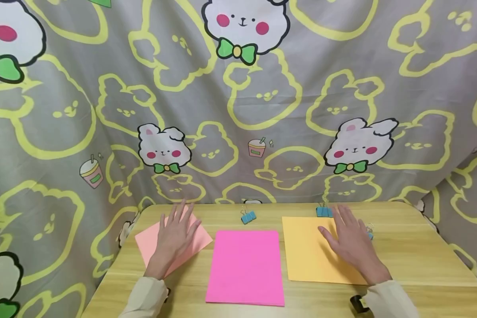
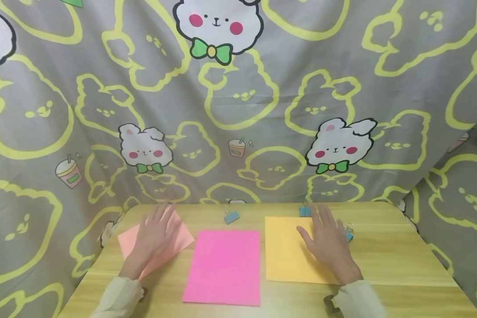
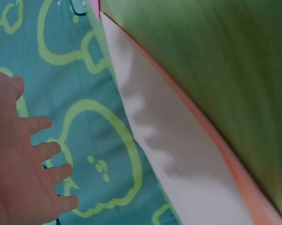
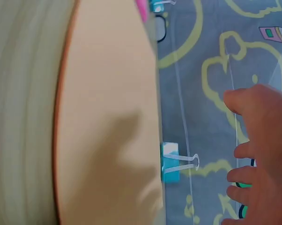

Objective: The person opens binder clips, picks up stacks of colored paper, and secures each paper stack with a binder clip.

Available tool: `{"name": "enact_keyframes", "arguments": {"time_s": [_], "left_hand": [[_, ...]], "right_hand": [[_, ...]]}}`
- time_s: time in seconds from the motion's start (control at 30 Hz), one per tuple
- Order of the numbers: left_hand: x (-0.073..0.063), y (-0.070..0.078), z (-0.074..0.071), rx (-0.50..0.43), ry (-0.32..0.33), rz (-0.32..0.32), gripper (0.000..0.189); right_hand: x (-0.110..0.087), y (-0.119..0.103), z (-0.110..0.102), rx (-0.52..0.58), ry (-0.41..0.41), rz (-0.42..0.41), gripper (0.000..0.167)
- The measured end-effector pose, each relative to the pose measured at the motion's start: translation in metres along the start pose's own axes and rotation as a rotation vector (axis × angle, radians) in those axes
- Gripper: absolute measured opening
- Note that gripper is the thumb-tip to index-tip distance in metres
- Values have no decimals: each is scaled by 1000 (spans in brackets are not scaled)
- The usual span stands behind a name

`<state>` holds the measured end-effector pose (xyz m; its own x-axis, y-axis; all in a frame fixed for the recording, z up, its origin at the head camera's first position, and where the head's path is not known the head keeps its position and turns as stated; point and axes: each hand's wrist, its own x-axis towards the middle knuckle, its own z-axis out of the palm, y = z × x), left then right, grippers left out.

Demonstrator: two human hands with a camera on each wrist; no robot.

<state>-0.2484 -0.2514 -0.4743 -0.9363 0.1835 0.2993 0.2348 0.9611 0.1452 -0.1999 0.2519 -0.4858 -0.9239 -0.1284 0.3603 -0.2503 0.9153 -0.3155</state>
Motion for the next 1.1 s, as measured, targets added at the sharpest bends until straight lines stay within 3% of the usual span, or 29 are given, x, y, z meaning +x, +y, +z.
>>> {"name": "enact_keyframes", "arguments": {"time_s": [0.23, 0.33, 0.53, 0.7, 0.87, 1.1], "left_hand": [[-4, -21, 3, -103, 6, -39, 68], [-6, -32, 1, -157, -28, -79, 69], [-8, -54, -11, -277, -121, -153, 64], [-5, -75, -15, -352, -94, -101, 50], [-3, -88, -15, -343, -92, -87, 45], [-1, -98, -8, -306, -96, -109, 42]], "right_hand": [[14, -27, 15, 120, 107, -55, 72], [22, -39, 24, 180, 113, -84, 68], [44, -70, 45, 291, 73, -163, 68], [65, -99, 65, 347, 19, -199, 75], [85, -121, 89, 372, -63, -218, 80], [103, -137, 116, 318, -149, -263, 69]]}}
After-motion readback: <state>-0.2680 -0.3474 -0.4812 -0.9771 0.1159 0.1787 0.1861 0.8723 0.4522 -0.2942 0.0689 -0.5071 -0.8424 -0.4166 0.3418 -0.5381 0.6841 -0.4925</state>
